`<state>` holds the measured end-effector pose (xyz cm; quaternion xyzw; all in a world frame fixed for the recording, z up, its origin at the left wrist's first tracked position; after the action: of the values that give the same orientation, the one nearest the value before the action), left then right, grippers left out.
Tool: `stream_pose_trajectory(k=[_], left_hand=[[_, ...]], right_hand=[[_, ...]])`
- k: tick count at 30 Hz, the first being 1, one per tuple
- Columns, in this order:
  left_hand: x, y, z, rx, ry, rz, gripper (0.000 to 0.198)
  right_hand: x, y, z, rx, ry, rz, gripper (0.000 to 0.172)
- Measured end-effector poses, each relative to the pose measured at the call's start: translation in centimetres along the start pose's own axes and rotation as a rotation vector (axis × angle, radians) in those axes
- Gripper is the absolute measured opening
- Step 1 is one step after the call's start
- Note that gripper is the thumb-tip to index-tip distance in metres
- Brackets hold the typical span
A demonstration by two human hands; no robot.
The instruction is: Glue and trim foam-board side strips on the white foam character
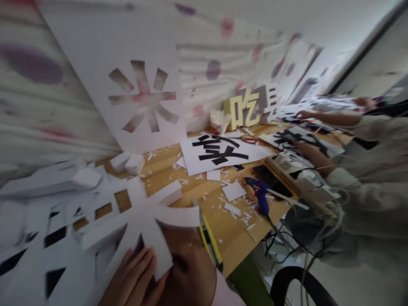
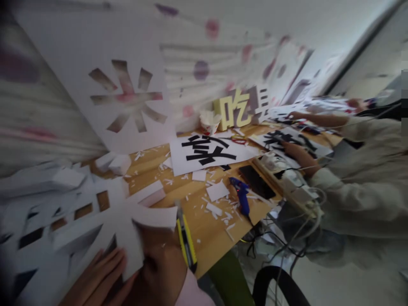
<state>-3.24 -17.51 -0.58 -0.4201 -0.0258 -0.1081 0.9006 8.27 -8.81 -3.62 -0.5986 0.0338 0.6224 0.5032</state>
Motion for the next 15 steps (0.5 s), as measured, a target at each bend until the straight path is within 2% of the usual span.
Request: stream_pose_trajectory(k=[2, 4, 9, 15], left_hand=[[1.3, -1.0, 0.7, 0.017, 0.035, 0.033, 0.02], [1.9, -1.5, 1.3, 0.037, -0.002, 0.016, 0.014], [1.7, -1.5, 2.0, 0.068, -0.13, -0.02, 0.009], [1.8, -1.5, 2.1, 0.056, -0.123, -0.004, 0.016]], right_hand=[[0.2, 0.0, -0.1, 0.004, 0.04, -0.012, 0.023], [0.3, -0.2, -0.1, 0.003, 0.044, -0.027, 0.026], [0.4, -0.6, -0.3, 0.038, -0.02, -0.098, 0.029], [0.3, -0.3, -0.6, 0.088, -0.137, -0.138, 0.032]])
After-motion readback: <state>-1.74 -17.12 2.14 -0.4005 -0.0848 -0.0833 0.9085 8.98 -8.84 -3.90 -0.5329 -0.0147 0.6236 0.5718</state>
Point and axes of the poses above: each hand's wrist, its own z-axis towards the middle knuckle, its own y-axis out of the palm, x = y × z, the point moved 5 cm from there along z, towards the middle knuckle, and after that the axes turned 12 degrees about -y, right-handed, at the moved point
